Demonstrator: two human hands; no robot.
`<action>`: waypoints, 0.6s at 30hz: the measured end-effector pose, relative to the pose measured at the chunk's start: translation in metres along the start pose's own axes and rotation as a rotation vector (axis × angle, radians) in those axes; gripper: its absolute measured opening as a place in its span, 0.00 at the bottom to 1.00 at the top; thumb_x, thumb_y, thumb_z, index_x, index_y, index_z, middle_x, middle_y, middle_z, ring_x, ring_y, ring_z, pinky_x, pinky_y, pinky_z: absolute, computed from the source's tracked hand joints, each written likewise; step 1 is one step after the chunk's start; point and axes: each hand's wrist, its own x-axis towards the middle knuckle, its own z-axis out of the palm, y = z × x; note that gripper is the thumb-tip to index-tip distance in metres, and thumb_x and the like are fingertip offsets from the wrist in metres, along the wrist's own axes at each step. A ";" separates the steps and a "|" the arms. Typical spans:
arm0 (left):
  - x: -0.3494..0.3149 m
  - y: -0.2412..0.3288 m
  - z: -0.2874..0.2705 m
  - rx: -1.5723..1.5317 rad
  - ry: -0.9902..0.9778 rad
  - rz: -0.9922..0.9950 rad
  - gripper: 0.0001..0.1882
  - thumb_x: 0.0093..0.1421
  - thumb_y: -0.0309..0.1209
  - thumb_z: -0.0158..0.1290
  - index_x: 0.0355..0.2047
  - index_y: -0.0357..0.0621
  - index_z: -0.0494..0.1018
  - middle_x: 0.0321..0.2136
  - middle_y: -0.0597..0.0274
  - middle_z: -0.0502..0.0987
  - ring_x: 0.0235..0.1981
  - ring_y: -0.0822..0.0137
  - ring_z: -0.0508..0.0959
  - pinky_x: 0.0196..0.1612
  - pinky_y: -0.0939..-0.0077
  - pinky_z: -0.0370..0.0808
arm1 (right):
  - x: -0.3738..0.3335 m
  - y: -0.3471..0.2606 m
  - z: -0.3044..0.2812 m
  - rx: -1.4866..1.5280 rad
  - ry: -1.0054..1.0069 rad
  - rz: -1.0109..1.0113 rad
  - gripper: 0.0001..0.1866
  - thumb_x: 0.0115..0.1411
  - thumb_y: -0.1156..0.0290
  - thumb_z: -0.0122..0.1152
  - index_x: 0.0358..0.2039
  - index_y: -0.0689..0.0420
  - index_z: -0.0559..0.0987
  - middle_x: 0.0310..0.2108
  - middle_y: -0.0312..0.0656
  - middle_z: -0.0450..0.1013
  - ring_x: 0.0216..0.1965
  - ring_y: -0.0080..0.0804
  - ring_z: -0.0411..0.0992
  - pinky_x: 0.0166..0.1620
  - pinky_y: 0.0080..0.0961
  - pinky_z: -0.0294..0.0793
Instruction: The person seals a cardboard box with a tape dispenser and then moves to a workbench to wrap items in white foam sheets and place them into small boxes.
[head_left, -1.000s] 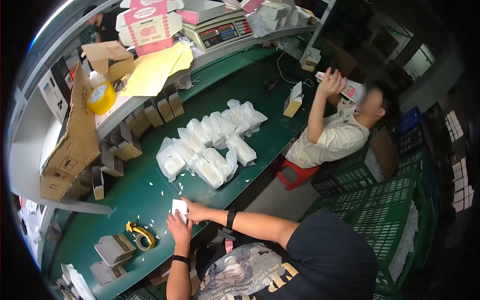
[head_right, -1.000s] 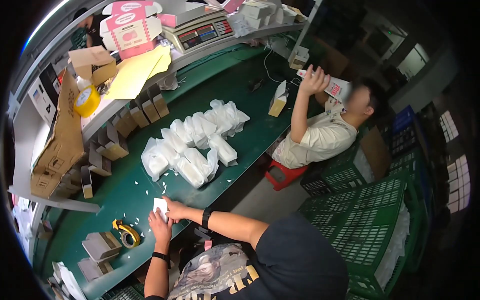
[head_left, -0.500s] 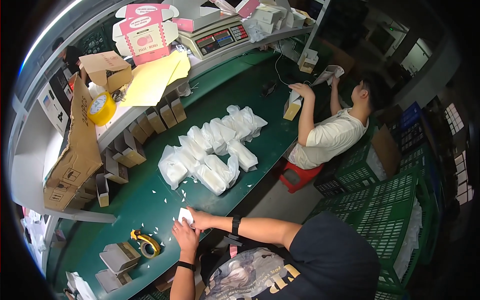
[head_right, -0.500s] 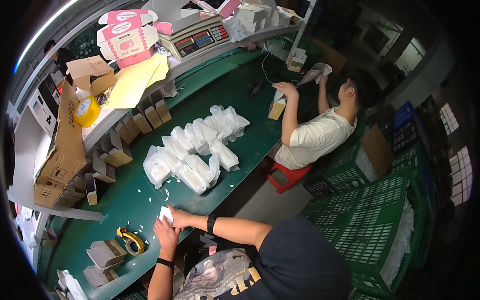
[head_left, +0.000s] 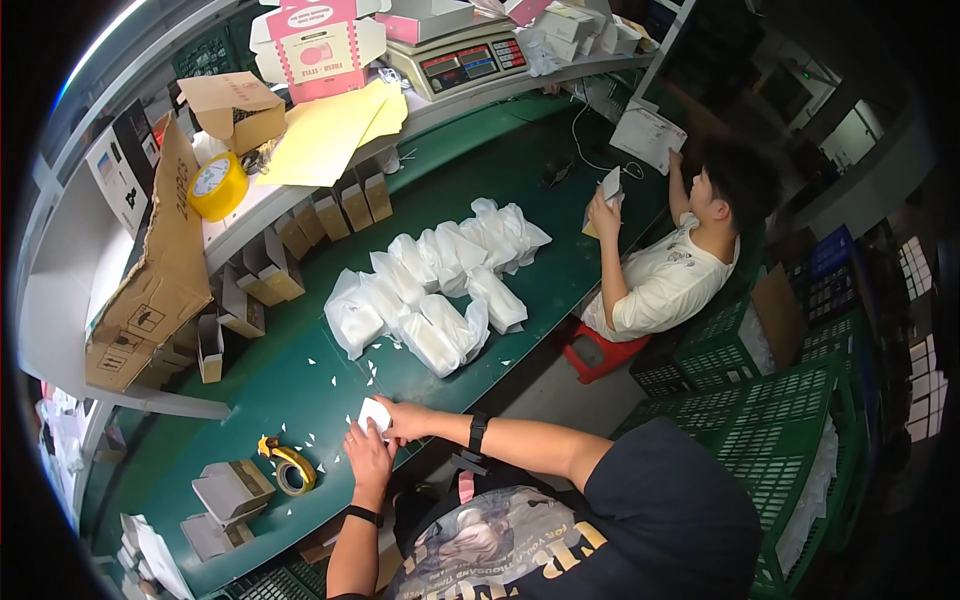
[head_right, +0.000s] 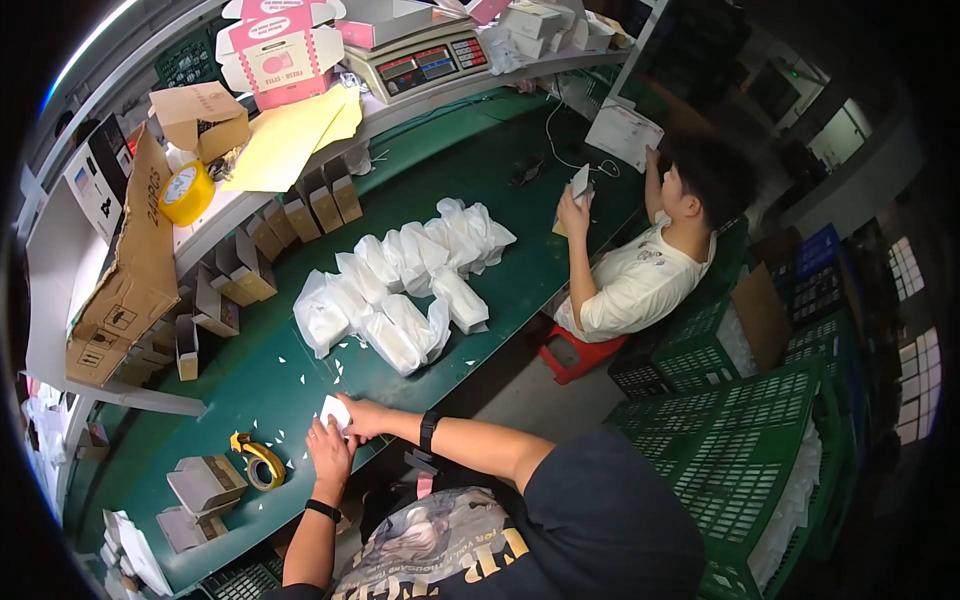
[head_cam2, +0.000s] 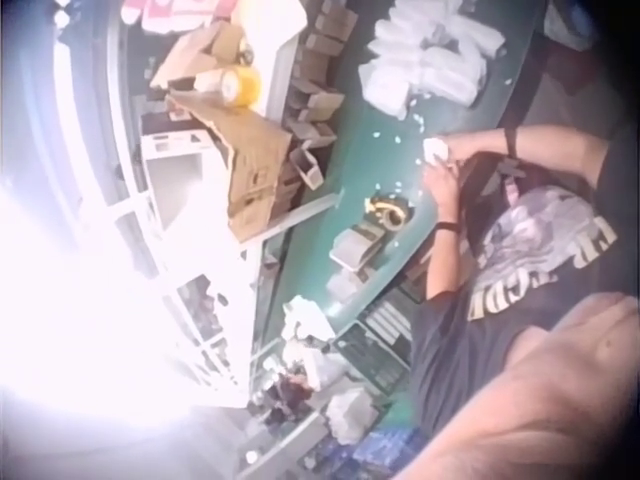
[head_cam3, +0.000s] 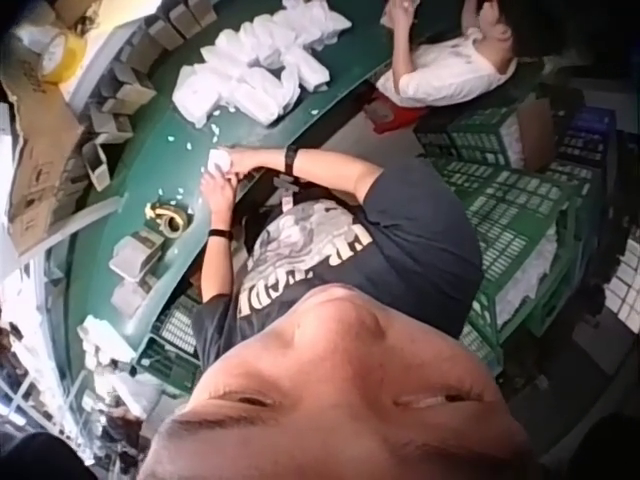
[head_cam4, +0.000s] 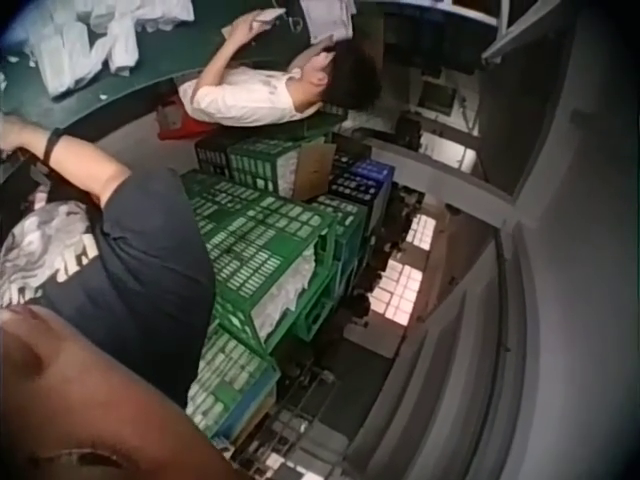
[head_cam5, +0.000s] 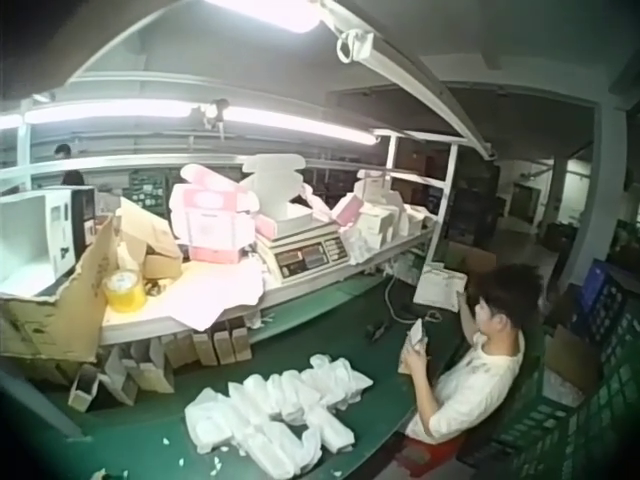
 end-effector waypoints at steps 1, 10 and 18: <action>-0.002 -0.002 0.001 0.001 -0.004 0.017 0.34 0.55 0.43 0.60 0.56 0.32 0.67 0.53 0.33 0.66 0.48 0.40 0.70 0.52 0.50 0.66 | 0.000 0.001 0.000 0.000 -0.005 0.002 0.52 0.55 0.73 0.65 0.72 0.59 0.41 0.31 0.53 0.79 0.21 0.41 0.78 0.25 0.30 0.78; -0.013 -0.017 -0.008 -0.091 0.023 0.191 0.31 0.52 0.45 0.61 0.51 0.37 0.70 0.51 0.38 0.69 0.51 0.44 0.71 0.54 0.50 0.67 | -0.013 0.000 0.000 -0.611 0.157 -0.226 0.52 0.49 0.62 0.73 0.71 0.54 0.53 0.64 0.65 0.57 0.63 0.60 0.60 0.61 0.44 0.66; -0.009 -0.009 -0.015 -0.134 -0.013 0.104 0.32 0.52 0.44 0.60 0.54 0.41 0.69 0.54 0.43 0.68 0.53 0.48 0.70 0.55 0.50 0.65 | -0.006 -0.009 -0.003 -0.438 -0.060 -0.141 0.47 0.51 0.66 0.69 0.70 0.48 0.55 0.68 0.65 0.50 0.63 0.65 0.61 0.63 0.45 0.66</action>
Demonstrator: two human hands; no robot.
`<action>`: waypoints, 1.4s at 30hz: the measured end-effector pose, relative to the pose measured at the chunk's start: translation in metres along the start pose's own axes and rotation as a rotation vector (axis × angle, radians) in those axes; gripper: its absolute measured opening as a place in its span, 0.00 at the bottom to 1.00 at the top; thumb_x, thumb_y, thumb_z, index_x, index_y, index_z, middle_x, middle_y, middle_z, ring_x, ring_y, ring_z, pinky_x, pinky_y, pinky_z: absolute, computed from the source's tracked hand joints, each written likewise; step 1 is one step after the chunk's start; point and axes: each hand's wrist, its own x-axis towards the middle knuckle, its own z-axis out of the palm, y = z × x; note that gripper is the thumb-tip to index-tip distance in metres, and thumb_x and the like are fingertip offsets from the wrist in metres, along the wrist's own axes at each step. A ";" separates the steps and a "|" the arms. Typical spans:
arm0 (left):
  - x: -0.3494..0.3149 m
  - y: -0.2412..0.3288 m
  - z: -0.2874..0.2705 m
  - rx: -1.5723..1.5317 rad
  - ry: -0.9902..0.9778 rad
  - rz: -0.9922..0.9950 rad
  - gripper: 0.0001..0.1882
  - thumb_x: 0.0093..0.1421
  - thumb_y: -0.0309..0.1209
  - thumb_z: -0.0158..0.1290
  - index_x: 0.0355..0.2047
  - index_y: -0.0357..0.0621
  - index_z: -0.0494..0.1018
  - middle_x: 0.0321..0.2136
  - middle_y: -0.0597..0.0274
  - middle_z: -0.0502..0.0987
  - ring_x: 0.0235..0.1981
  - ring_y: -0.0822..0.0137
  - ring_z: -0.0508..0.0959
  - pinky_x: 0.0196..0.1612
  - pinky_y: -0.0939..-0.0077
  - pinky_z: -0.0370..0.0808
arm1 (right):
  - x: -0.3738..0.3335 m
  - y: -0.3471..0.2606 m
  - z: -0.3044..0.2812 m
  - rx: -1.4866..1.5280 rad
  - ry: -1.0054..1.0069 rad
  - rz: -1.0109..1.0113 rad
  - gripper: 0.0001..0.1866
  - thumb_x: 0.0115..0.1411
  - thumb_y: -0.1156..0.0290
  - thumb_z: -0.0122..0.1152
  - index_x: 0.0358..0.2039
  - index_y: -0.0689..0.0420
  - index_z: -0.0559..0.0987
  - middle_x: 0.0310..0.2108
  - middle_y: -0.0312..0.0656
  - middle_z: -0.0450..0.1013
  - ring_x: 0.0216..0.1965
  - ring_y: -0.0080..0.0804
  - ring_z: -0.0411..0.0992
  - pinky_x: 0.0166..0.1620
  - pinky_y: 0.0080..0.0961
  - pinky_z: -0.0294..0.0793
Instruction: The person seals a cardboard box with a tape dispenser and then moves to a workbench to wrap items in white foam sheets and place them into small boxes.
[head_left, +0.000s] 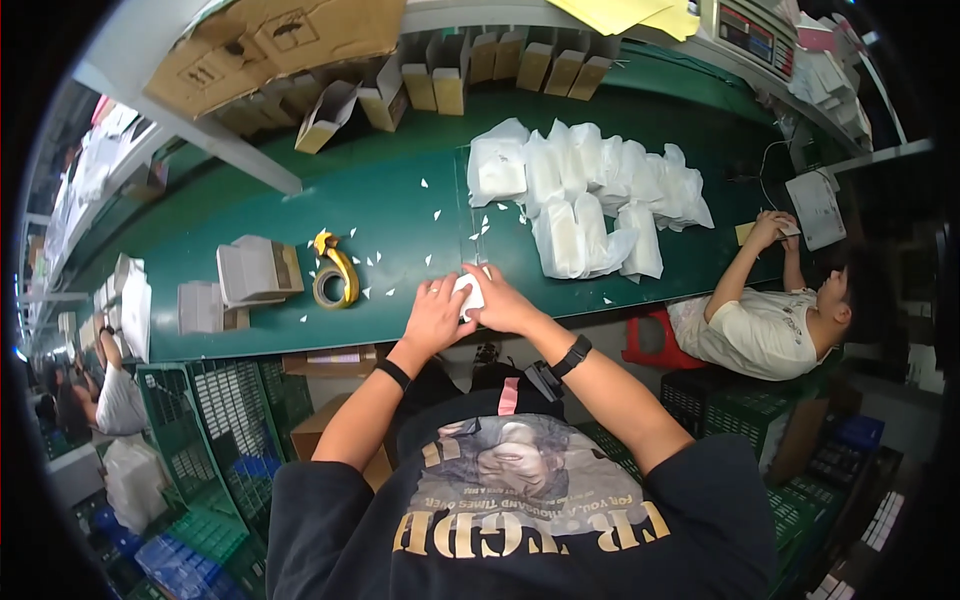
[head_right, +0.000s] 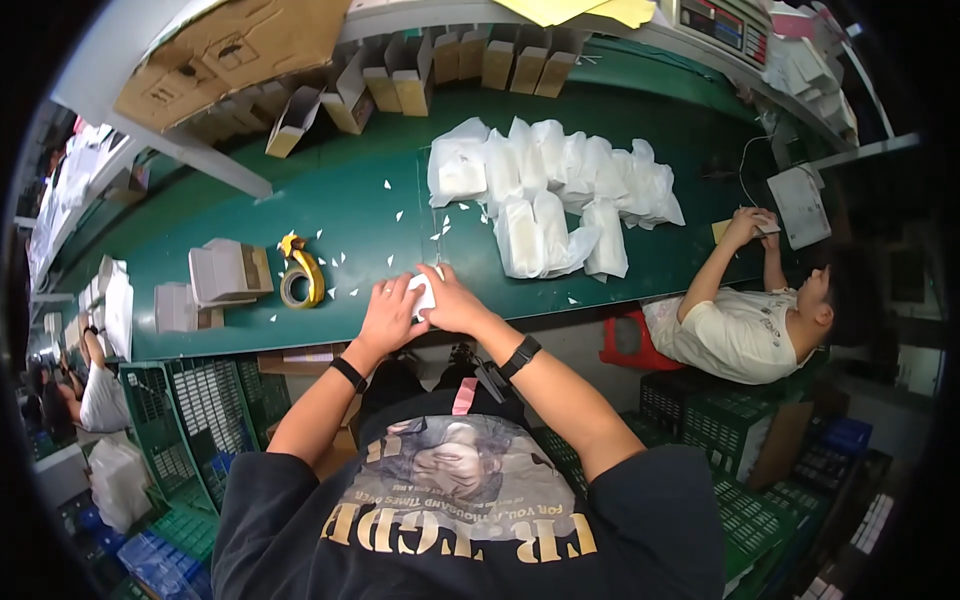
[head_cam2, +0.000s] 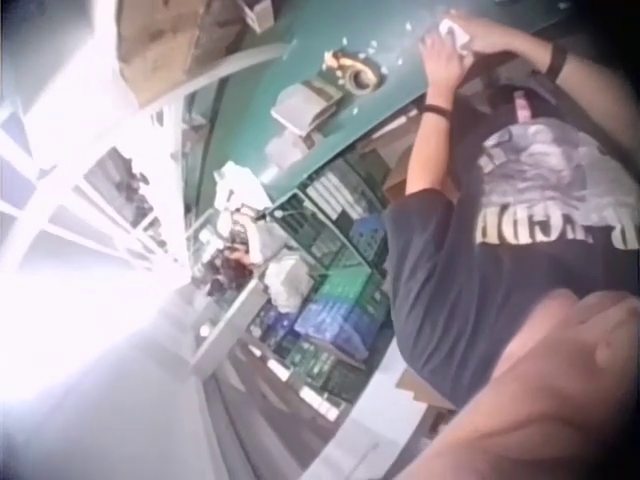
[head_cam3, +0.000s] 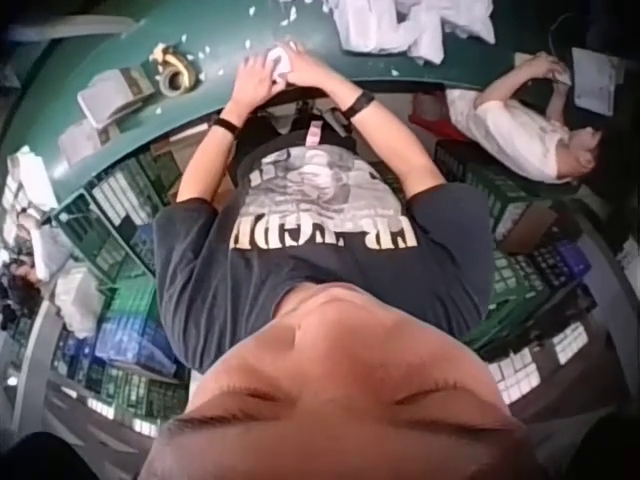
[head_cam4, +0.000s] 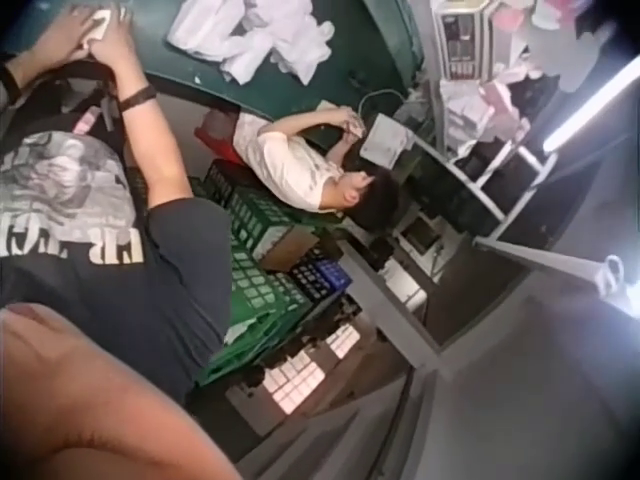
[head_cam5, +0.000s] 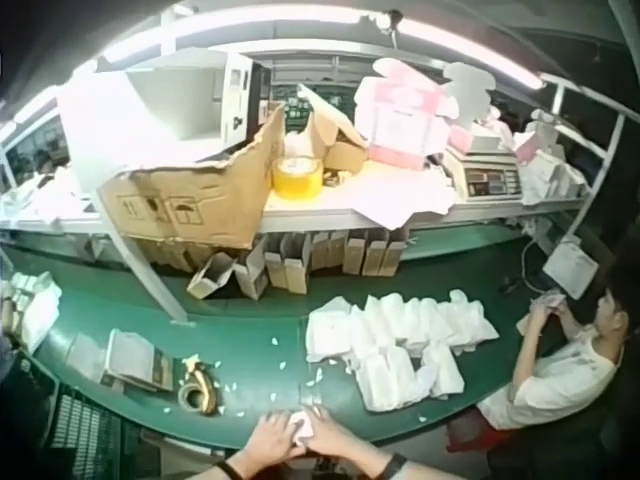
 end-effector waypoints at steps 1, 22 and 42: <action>0.000 -0.001 0.002 0.016 0.005 0.005 0.32 0.52 0.45 0.61 0.54 0.41 0.69 0.54 0.43 0.68 0.53 0.48 0.70 0.55 0.50 0.65 | 0.001 -0.002 -0.002 -0.013 -0.008 -0.002 0.47 0.51 0.65 0.69 0.69 0.48 0.55 0.68 0.65 0.50 0.62 0.66 0.62 0.62 0.45 0.67; -0.008 -0.007 0.003 0.098 0.051 0.019 0.27 0.59 0.45 0.58 0.54 0.43 0.71 0.52 0.45 0.70 0.50 0.51 0.73 0.55 0.51 0.66 | 0.001 -0.007 -0.037 -0.029 -0.215 -0.173 0.47 0.51 0.62 0.73 0.68 0.53 0.59 0.68 0.55 0.52 0.64 0.61 0.60 0.65 0.45 0.63; -0.245 0.045 0.051 -1.836 0.739 -0.886 0.36 0.61 0.35 0.61 0.64 0.37 0.59 0.60 0.52 0.68 0.63 0.57 0.67 0.66 0.64 0.63 | -0.019 -0.068 0.103 0.358 -0.337 0.094 0.30 0.56 0.70 0.69 0.57 0.64 0.70 0.51 0.43 0.73 0.53 0.29 0.71 0.56 0.28 0.70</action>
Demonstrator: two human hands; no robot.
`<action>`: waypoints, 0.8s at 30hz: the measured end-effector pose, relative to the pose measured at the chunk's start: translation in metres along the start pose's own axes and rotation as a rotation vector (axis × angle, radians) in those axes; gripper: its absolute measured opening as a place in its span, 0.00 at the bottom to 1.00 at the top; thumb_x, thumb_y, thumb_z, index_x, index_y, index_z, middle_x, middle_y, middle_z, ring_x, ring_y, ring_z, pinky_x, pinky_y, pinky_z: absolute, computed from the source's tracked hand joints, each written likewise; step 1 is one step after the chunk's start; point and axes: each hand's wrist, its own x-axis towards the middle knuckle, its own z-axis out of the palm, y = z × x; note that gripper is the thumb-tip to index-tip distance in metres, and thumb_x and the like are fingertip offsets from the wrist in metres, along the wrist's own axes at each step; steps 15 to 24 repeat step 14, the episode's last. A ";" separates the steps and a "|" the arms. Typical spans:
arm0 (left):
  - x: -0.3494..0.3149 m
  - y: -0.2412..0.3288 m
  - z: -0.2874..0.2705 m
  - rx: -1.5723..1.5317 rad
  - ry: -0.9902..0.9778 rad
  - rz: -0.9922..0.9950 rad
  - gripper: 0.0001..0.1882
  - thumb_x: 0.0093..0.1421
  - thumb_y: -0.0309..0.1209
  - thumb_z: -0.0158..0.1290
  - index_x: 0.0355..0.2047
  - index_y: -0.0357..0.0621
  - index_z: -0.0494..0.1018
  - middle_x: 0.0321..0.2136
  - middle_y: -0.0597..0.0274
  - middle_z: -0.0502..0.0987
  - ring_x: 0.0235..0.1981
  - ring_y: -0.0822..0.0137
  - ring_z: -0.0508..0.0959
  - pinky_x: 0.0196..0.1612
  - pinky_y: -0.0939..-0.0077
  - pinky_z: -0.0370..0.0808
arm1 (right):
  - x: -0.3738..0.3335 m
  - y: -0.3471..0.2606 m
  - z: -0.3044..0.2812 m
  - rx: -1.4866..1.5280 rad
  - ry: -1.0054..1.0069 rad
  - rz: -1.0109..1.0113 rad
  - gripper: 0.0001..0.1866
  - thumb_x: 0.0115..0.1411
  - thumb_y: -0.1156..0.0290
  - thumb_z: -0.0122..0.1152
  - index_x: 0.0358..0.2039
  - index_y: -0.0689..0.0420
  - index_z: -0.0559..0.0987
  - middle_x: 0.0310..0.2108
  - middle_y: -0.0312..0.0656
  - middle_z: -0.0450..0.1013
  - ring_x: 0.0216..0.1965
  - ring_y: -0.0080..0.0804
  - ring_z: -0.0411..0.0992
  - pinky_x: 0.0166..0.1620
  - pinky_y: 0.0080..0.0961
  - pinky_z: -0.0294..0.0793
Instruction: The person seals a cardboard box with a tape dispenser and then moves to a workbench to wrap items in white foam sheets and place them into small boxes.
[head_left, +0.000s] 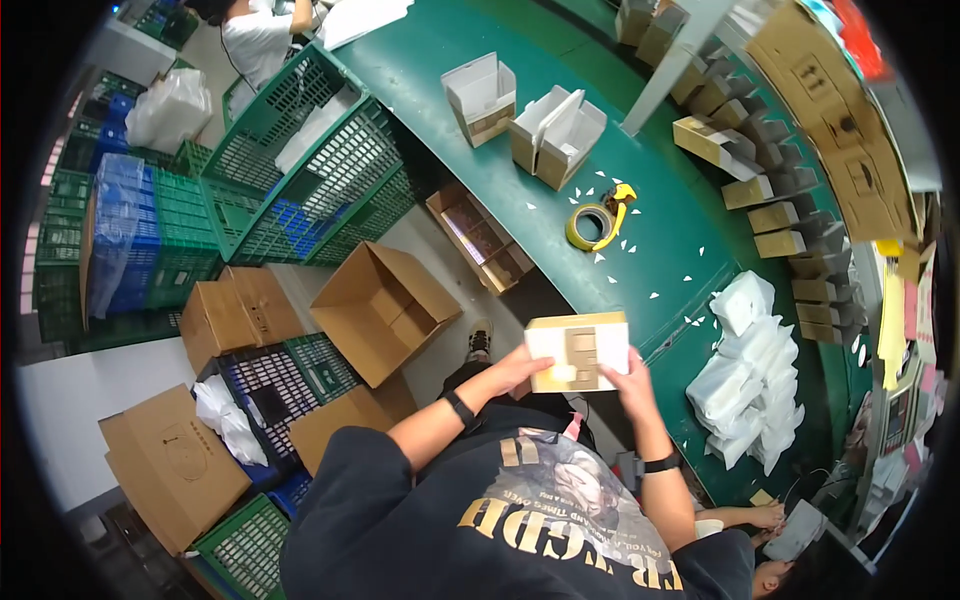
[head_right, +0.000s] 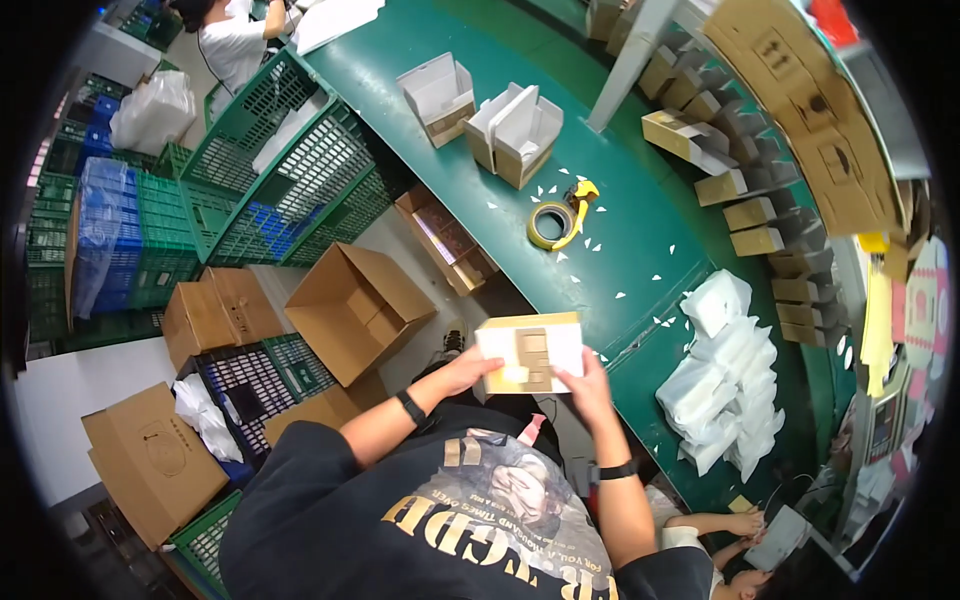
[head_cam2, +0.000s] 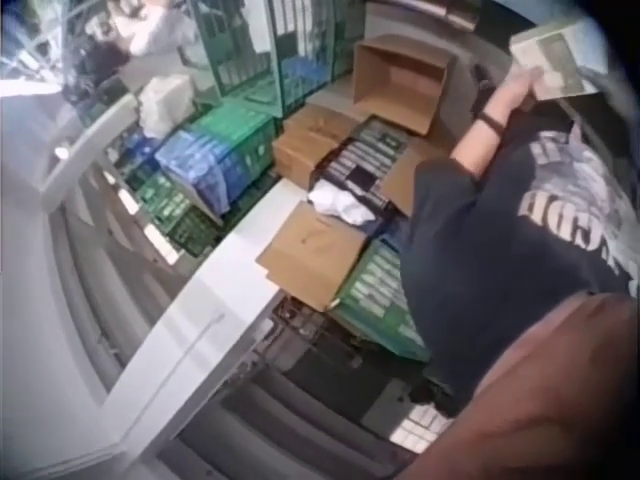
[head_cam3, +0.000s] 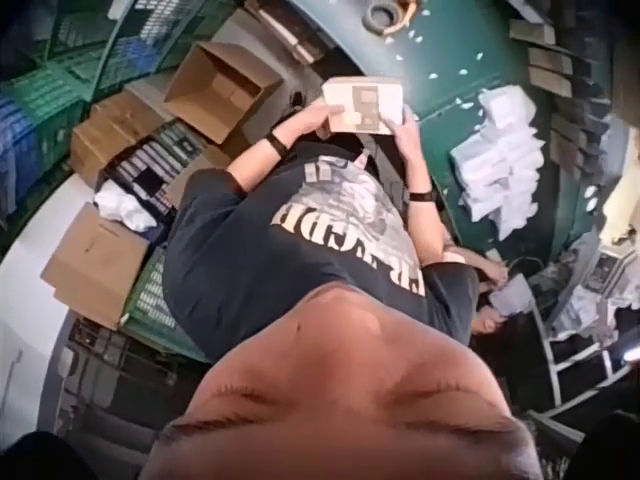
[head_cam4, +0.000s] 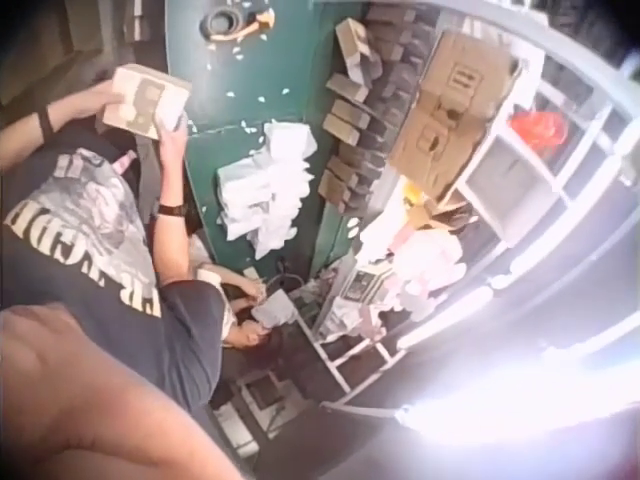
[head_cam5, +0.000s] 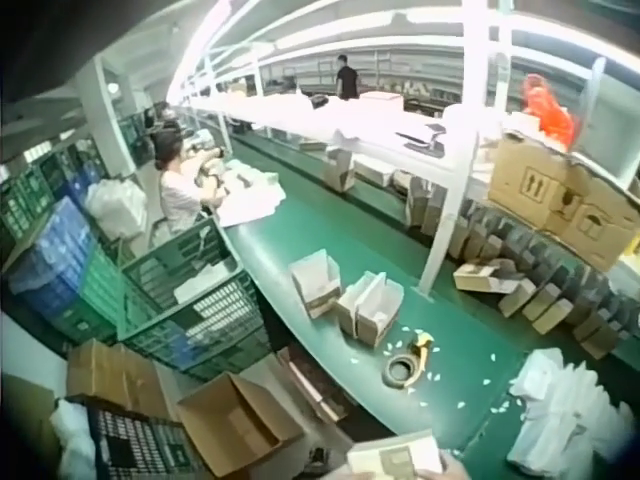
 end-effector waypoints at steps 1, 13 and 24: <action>-0.007 0.002 -0.013 -0.111 0.087 0.003 0.34 0.61 0.33 0.61 0.64 0.37 0.59 0.58 0.55 0.69 0.59 0.60 0.70 0.63 0.66 0.67 | 0.003 -0.004 0.021 -0.061 -0.050 0.025 0.30 0.57 0.69 0.68 0.58 0.64 0.69 0.51 0.44 0.74 0.53 0.31 0.72 0.56 0.29 0.70; 0.131 0.074 -0.293 0.735 0.873 -0.017 0.58 0.51 0.45 0.65 0.72 0.49 0.39 0.58 0.39 0.71 0.57 0.44 0.74 0.61 0.58 0.69 | -0.082 0.159 0.056 -0.541 -0.164 0.605 0.27 0.64 0.57 0.61 0.58 0.61 0.73 0.49 0.51 0.77 0.52 0.42 0.76 0.57 0.34 0.73; 0.165 0.068 -0.300 0.784 0.794 -0.062 0.56 0.52 0.45 0.64 0.72 0.55 0.39 0.59 0.41 0.70 0.58 0.44 0.73 0.62 0.58 0.68 | -0.098 0.190 0.047 -0.520 -0.106 0.651 0.25 0.64 0.60 0.62 0.58 0.59 0.73 0.50 0.48 0.78 0.50 0.41 0.77 0.54 0.33 0.75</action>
